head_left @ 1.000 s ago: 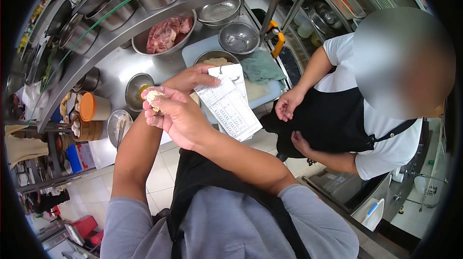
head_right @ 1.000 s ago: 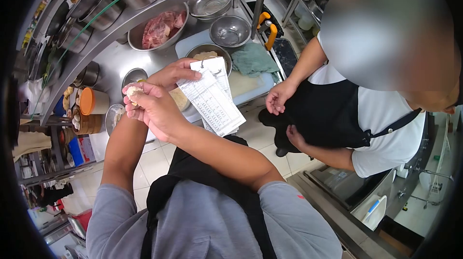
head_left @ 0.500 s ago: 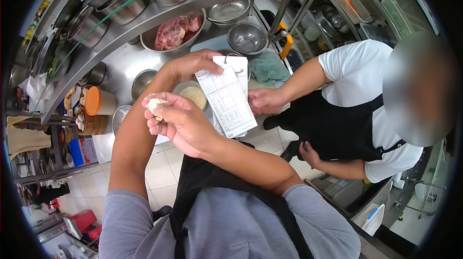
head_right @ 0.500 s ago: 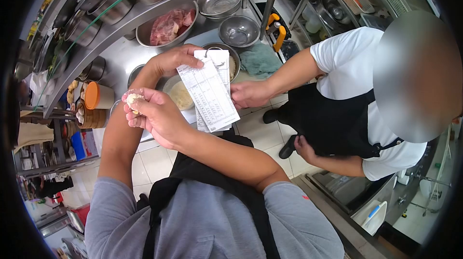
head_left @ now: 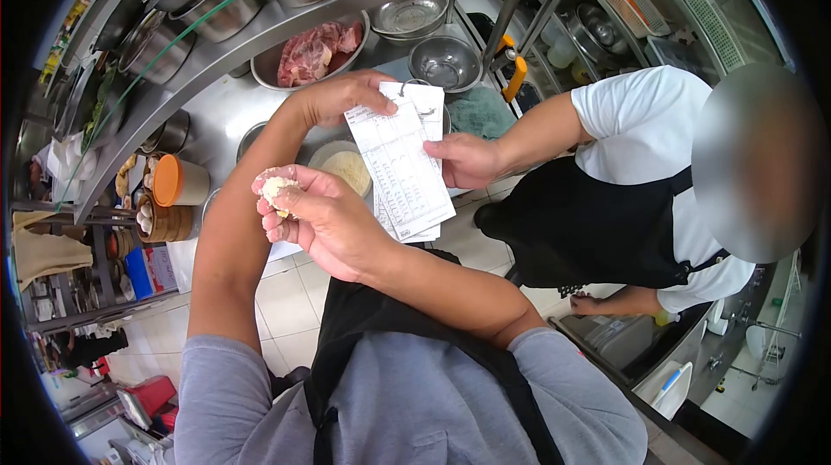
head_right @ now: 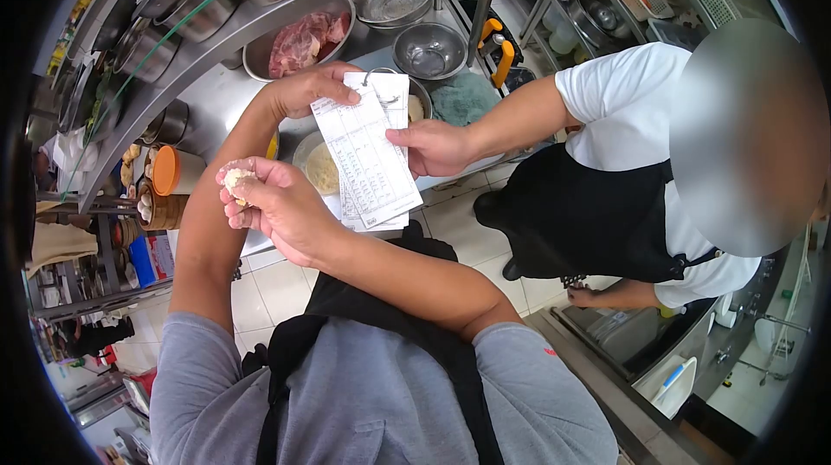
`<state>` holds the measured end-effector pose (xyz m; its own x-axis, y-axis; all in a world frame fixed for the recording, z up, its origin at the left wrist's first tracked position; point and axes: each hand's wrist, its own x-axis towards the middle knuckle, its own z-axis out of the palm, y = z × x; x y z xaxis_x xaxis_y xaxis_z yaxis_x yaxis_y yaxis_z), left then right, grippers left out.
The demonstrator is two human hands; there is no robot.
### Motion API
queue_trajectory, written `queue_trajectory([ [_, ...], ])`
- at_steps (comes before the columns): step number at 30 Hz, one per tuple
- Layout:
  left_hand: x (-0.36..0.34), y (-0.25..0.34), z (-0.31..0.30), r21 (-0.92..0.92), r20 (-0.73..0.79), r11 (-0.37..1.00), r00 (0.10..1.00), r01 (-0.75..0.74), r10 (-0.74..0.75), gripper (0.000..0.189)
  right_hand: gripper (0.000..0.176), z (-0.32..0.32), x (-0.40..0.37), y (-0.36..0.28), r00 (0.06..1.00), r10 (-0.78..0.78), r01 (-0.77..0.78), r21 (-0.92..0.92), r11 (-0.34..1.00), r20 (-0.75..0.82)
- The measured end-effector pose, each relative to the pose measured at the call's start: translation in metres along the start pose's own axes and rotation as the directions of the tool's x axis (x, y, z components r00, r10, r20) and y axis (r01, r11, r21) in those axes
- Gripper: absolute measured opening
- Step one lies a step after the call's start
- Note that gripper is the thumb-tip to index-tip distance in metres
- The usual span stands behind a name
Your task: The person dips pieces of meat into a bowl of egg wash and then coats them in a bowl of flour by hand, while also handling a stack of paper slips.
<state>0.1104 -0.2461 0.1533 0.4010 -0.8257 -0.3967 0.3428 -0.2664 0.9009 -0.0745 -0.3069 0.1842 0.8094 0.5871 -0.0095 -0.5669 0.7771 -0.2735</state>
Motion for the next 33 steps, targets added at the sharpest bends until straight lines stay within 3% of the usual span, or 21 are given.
queue_trajectory([
  [33, -0.013, 0.022, -0.017, 0.062, -0.103, 0.996, 0.992, -0.071, 0.077, 0.047, 0.020, 0.004, 0.008, -0.001, 1.000, -0.014, 0.014, -0.031, 0.999, 0.006],
])
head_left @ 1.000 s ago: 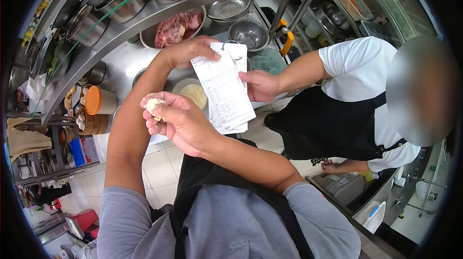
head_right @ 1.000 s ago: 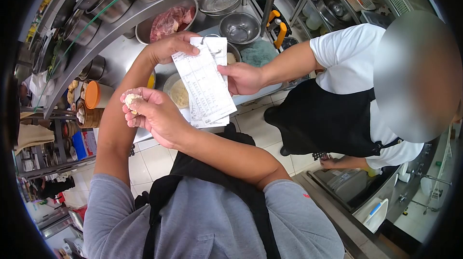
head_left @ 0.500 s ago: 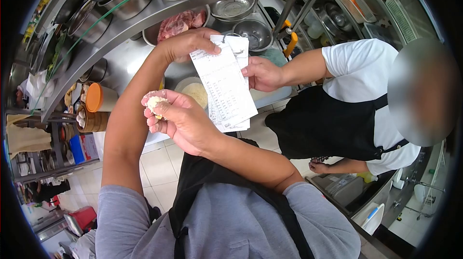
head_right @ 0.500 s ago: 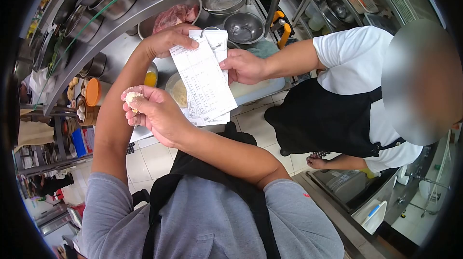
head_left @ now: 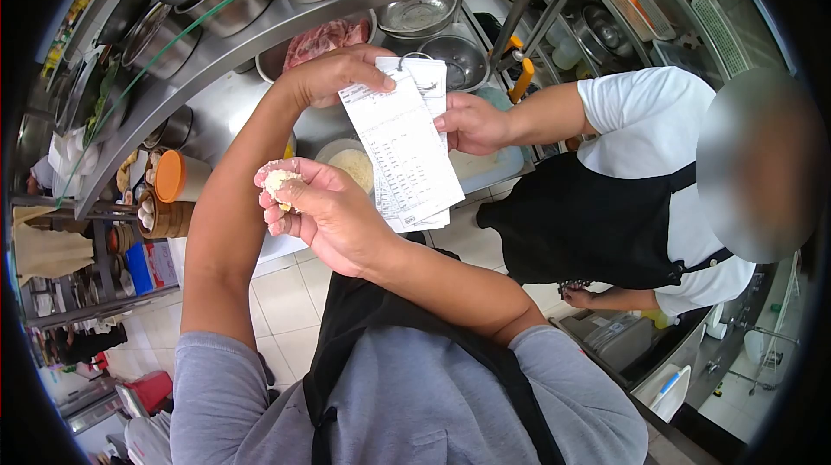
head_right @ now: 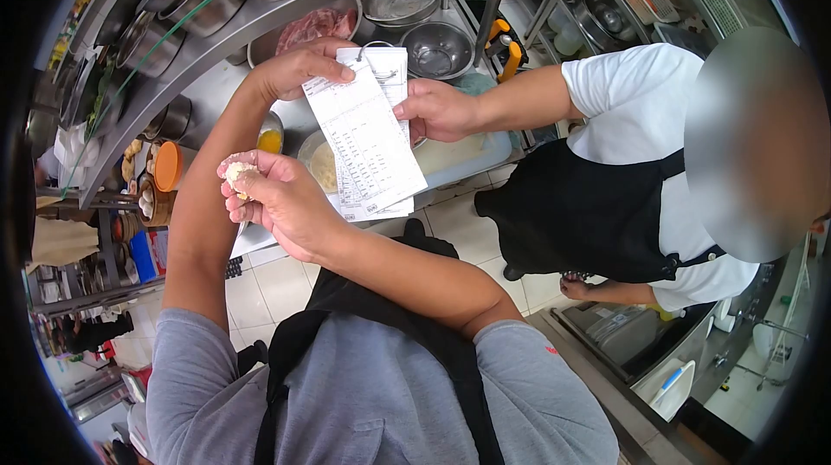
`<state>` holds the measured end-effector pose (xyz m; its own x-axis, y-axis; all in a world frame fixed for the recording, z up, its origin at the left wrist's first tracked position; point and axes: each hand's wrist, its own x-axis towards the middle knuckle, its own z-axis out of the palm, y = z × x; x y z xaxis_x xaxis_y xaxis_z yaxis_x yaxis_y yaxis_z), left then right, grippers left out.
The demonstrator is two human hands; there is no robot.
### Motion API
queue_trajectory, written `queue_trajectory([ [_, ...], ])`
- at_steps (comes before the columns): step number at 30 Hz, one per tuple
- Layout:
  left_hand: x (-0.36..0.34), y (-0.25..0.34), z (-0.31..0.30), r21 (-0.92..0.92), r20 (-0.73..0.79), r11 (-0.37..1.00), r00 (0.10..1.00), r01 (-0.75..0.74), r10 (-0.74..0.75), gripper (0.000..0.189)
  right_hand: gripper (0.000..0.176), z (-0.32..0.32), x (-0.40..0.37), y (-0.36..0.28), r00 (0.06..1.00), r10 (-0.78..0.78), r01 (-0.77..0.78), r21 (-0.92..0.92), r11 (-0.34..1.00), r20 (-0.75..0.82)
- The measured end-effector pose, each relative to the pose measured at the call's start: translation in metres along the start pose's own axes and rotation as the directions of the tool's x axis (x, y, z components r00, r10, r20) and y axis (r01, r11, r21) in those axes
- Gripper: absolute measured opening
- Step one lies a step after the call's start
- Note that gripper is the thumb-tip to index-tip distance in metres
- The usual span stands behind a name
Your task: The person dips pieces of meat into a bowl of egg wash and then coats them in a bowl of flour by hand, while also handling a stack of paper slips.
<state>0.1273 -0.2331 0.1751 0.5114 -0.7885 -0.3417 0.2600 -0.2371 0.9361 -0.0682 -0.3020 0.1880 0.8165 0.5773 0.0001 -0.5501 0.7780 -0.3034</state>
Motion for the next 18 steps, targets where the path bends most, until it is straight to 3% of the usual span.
queue_trajectory([
  [18, -0.0012, 0.0085, 0.0091, 0.040, 0.028, 0.999, 0.999, -0.024, 0.023, 0.040, 0.020, -0.0003, -0.0031, 0.0021, 1.000, -0.009, 0.009, -0.002, 1.000, 0.001],
])
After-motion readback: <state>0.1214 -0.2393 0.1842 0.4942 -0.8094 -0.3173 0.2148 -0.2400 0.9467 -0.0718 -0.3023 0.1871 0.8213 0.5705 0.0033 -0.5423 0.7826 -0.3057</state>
